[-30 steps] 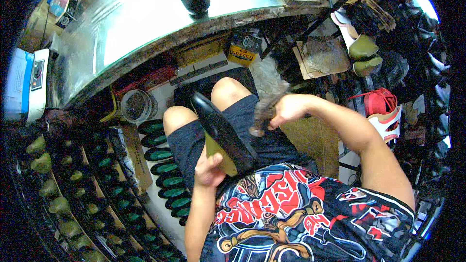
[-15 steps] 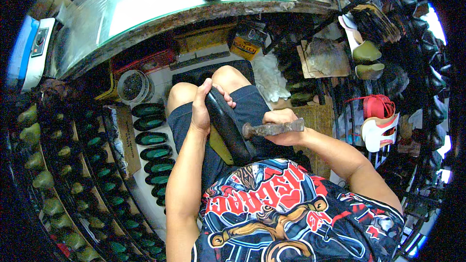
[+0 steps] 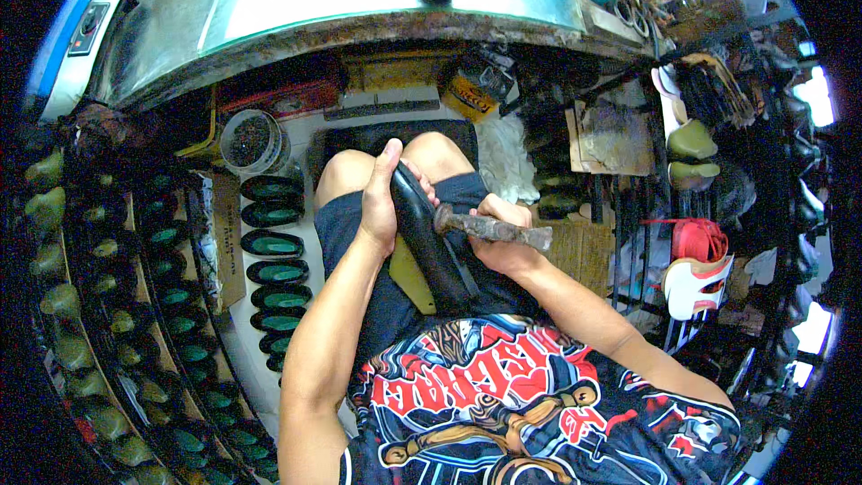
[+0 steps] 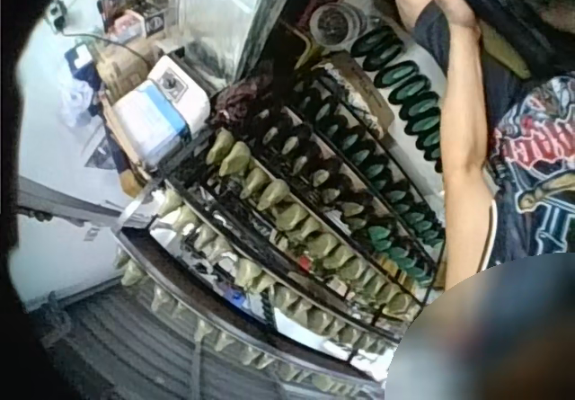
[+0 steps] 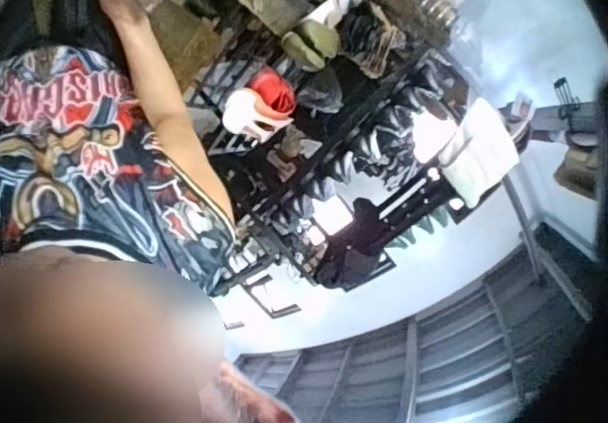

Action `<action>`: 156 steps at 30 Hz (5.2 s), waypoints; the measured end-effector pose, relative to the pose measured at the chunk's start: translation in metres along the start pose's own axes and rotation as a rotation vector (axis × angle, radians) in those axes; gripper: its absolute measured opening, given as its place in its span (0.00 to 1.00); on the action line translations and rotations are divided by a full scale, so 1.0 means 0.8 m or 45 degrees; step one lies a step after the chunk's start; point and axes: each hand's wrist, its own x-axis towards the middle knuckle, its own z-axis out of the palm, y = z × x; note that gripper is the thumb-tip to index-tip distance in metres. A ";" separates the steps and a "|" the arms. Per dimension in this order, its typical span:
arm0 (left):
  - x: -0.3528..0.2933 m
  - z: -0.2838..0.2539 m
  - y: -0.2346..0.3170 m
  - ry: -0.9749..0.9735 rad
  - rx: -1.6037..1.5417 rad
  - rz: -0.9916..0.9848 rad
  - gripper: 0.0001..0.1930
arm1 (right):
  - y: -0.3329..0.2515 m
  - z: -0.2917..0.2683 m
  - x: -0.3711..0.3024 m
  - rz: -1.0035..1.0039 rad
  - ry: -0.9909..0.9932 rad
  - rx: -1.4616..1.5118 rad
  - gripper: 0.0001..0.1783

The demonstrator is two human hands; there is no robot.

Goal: The person uses a hammer to tap the sole of a black shoe, then inserts a shoe tree and places the shoe on a shelf. They repeat this process with another shoe, handling shoe trees and shoes throughout.

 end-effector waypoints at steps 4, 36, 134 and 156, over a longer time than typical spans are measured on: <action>-0.004 0.003 0.002 0.235 0.290 -0.022 0.32 | -0.001 -0.005 0.032 -0.041 -0.038 0.061 0.12; 0.084 0.083 0.089 -0.150 0.939 0.080 0.40 | 0.035 -0.024 0.069 0.385 0.033 -0.031 0.10; -0.044 0.030 -0.040 0.213 -0.305 0.113 0.26 | 0.019 -0.029 0.096 0.062 -0.647 0.023 0.11; -0.015 0.008 -0.052 0.179 -0.263 0.157 0.28 | 0.067 -0.020 0.130 0.338 -1.262 0.036 0.22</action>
